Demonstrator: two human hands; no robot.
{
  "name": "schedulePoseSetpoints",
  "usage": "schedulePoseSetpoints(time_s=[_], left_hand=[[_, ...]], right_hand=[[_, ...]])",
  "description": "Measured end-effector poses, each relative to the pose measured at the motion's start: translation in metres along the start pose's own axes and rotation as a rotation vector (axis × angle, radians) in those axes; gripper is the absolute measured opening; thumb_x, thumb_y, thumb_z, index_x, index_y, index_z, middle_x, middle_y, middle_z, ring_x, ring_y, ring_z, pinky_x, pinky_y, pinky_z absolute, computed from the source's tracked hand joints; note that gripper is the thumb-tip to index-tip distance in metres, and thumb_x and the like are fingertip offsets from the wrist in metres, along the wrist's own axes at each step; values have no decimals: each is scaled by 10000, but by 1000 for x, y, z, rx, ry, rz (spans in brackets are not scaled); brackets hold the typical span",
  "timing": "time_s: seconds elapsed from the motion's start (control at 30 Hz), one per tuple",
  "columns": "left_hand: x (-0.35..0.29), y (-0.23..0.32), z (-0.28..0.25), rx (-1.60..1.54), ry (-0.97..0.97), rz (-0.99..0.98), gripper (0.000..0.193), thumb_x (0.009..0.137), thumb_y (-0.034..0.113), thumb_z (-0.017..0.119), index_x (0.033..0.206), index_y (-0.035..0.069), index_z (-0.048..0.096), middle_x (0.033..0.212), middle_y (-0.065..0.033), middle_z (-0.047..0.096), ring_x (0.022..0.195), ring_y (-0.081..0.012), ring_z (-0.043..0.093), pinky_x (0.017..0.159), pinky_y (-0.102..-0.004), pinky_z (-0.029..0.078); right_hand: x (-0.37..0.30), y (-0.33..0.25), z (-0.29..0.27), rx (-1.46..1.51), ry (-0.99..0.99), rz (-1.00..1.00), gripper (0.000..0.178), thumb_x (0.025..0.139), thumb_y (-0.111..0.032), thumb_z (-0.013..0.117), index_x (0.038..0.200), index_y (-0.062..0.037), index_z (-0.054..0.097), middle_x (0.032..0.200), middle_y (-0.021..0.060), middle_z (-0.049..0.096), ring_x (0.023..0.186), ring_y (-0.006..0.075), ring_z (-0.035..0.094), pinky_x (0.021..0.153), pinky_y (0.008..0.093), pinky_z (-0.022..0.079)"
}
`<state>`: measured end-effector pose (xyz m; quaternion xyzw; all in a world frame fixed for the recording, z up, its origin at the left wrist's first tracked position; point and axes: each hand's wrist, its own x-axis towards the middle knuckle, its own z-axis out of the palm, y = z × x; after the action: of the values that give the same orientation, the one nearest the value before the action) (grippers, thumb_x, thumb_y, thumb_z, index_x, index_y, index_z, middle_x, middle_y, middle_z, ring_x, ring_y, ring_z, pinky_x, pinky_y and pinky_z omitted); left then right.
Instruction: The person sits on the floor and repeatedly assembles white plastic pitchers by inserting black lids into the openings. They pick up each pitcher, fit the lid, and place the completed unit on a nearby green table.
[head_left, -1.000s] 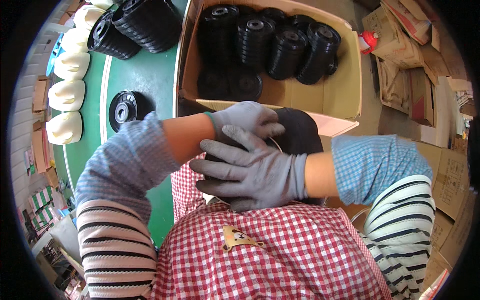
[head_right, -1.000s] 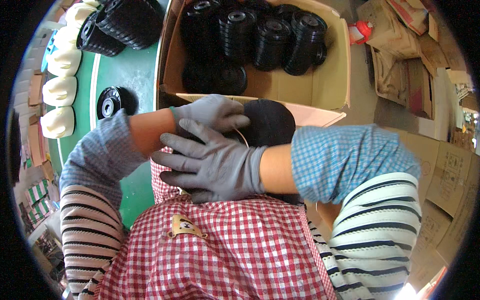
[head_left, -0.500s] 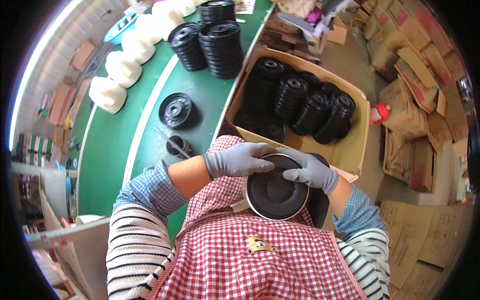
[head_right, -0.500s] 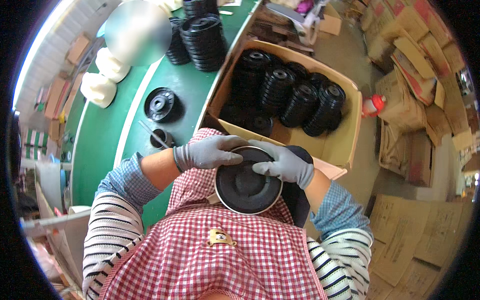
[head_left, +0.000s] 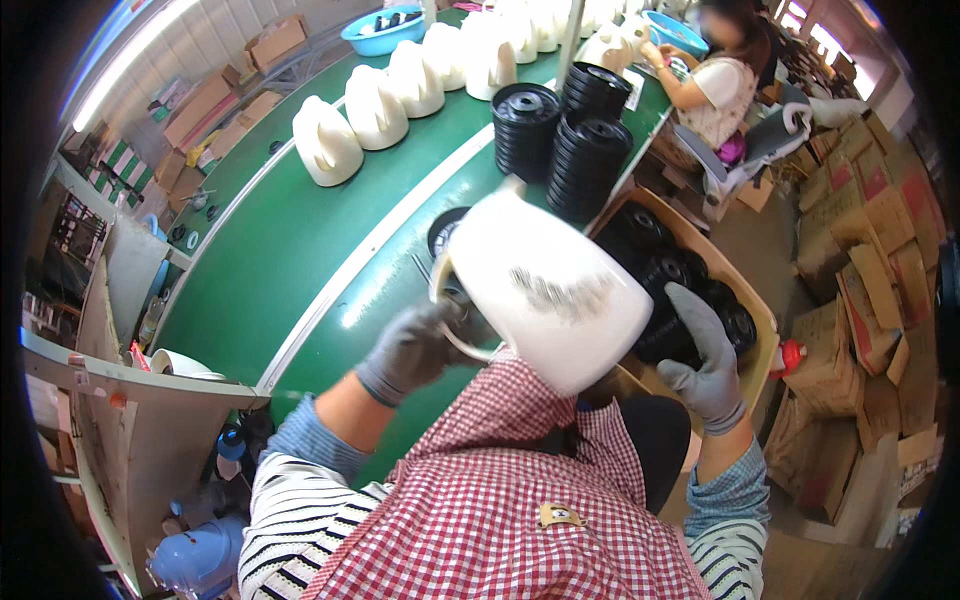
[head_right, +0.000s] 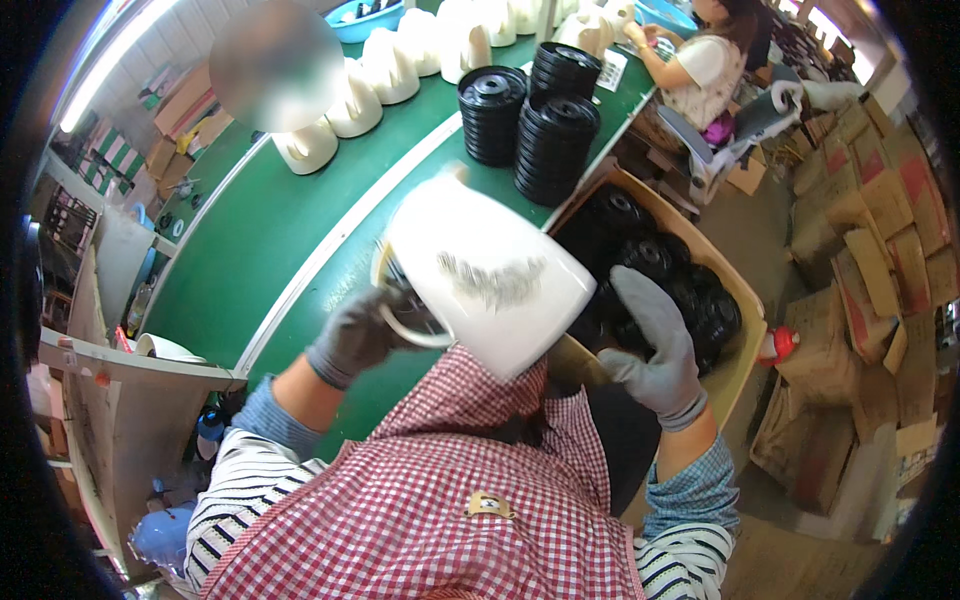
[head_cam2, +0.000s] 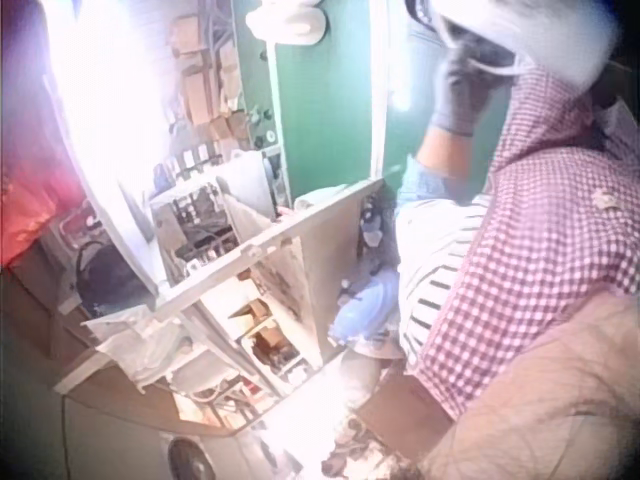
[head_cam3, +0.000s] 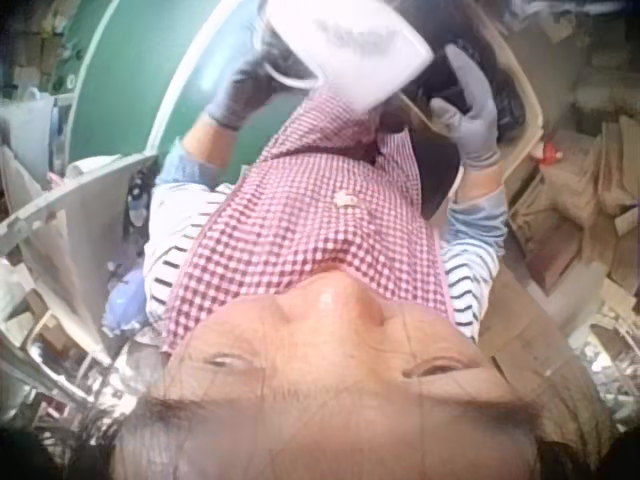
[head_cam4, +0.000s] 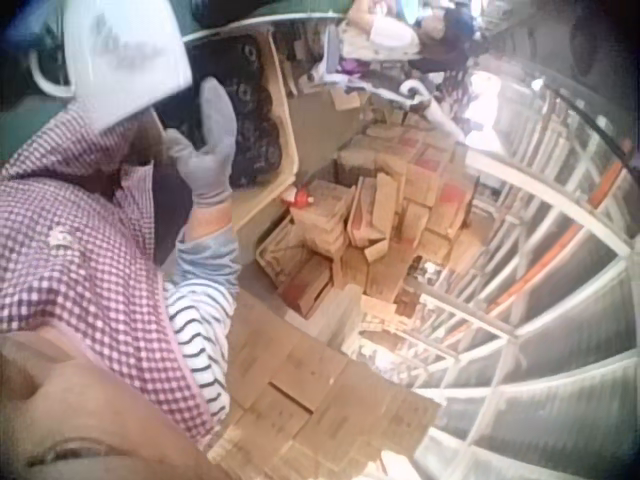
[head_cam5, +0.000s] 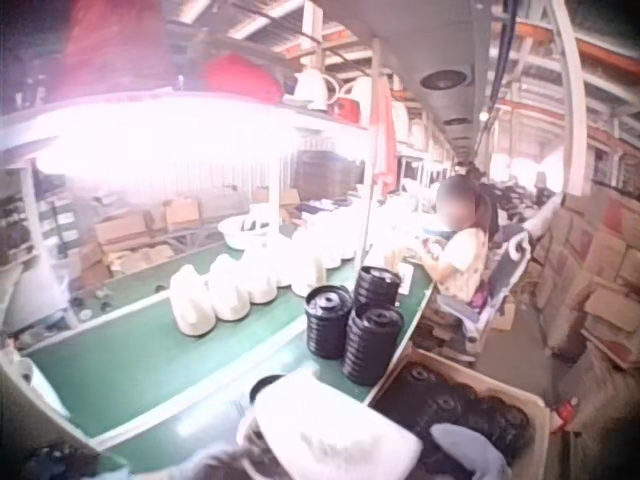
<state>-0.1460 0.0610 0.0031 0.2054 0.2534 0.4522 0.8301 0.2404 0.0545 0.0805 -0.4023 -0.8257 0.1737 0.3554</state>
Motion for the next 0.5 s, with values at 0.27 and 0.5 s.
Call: schedulePoseSetpoints(time_s=[0.27,0.5], left_hand=[[187,175,-103,733,449,588,437,907,63,671,1302,8,492,1189,-105,632,996,-173,647,787,-300,543],[316,211,-166,1135,852,659,384,854,172,766,1129,-14,573,952,-138,658,733,-195,634,580,-337,533]], right_hand=[[-61,71,96,349,-45,529,461,918,-65,645,1366,28,588,1342,160,639,1255,239,597,1070,346,455],[-116,79,98,543,82,995,516,927,-63,640,1414,62,523,1370,189,610,1257,250,594,1078,338,444]])
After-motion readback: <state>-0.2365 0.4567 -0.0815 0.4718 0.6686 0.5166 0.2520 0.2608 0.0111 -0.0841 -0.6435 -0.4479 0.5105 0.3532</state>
